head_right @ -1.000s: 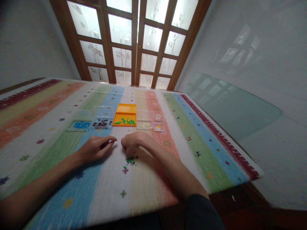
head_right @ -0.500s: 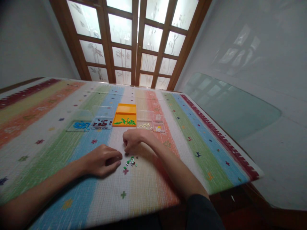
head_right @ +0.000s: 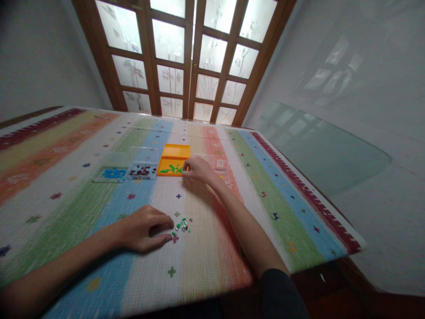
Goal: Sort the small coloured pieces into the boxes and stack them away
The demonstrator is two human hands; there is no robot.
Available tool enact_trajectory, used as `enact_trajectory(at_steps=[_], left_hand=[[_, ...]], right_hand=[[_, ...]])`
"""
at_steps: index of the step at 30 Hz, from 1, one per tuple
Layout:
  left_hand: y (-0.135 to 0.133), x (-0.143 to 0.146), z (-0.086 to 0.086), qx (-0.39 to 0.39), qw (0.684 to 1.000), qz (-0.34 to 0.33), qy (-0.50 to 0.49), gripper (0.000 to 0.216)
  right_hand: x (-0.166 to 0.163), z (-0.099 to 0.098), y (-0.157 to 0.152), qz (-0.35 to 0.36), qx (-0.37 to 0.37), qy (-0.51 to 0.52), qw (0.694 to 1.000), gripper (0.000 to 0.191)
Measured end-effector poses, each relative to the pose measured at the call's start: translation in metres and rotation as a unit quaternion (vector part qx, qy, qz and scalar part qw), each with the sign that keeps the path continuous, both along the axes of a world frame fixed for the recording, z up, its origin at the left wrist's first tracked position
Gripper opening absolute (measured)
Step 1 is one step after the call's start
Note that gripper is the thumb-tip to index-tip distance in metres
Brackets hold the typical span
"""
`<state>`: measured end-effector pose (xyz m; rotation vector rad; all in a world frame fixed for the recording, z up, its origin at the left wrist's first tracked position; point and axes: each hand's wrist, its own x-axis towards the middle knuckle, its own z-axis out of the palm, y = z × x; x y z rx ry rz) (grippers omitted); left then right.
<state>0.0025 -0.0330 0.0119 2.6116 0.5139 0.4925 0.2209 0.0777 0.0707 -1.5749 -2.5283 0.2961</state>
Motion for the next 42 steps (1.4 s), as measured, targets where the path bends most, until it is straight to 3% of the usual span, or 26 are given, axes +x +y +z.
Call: enact_trajectory(at_steps=[5, 9, 16, 24, 28, 31, 36, 42], left_hand=[[0.001, -0.001, 0.000, -0.003, 1.000, 0.000, 0.002, 0.016], [0.000, 0.001, -0.001, -0.006, 1.000, 0.002, -0.007, 0.017], [-0.001, 0.002, -0.001, -0.026, 1.000, -0.001, -0.018, 0.017], [-0.002, 0.003, -0.005, -0.037, 0.998, -0.011, -0.040, 0.019], [-0.004, 0.005, -0.005, -0.024, 0.999, -0.009, -0.042, 0.019], [-0.004, 0.006, -0.005, -0.023, 0.999, -0.013, -0.042, 0.018], [-0.004, 0.007, -0.006, -0.032, 0.998, -0.022, -0.058, 0.021], [-0.002, 0.006, -0.005, -0.034, 0.998, 0.011, -0.059, 0.020]], right_hand=[[0.002, -0.009, 0.004, -0.039, 0.041, -0.020, 0.998, 0.026], [0.005, 0.000, 0.003, -0.012, 0.034, -0.026, 0.999, 0.024], [0.001, 0.019, -0.013, 0.170, -0.162, -0.044, 0.971, 0.019], [-0.007, 0.004, -0.034, 0.284, -0.279, -0.018, 0.917, 0.020], [0.005, -0.010, -0.044, 0.295, -0.304, 0.007, 0.906, 0.019], [0.017, -0.018, -0.054, 0.296, -0.282, 0.038, 0.912, 0.021], [0.030, -0.027, -0.071, 0.260, -0.236, 0.094, 0.932, 0.016], [0.032, -0.039, -0.083, 0.206, -0.249, 0.134, 0.937, 0.018]])
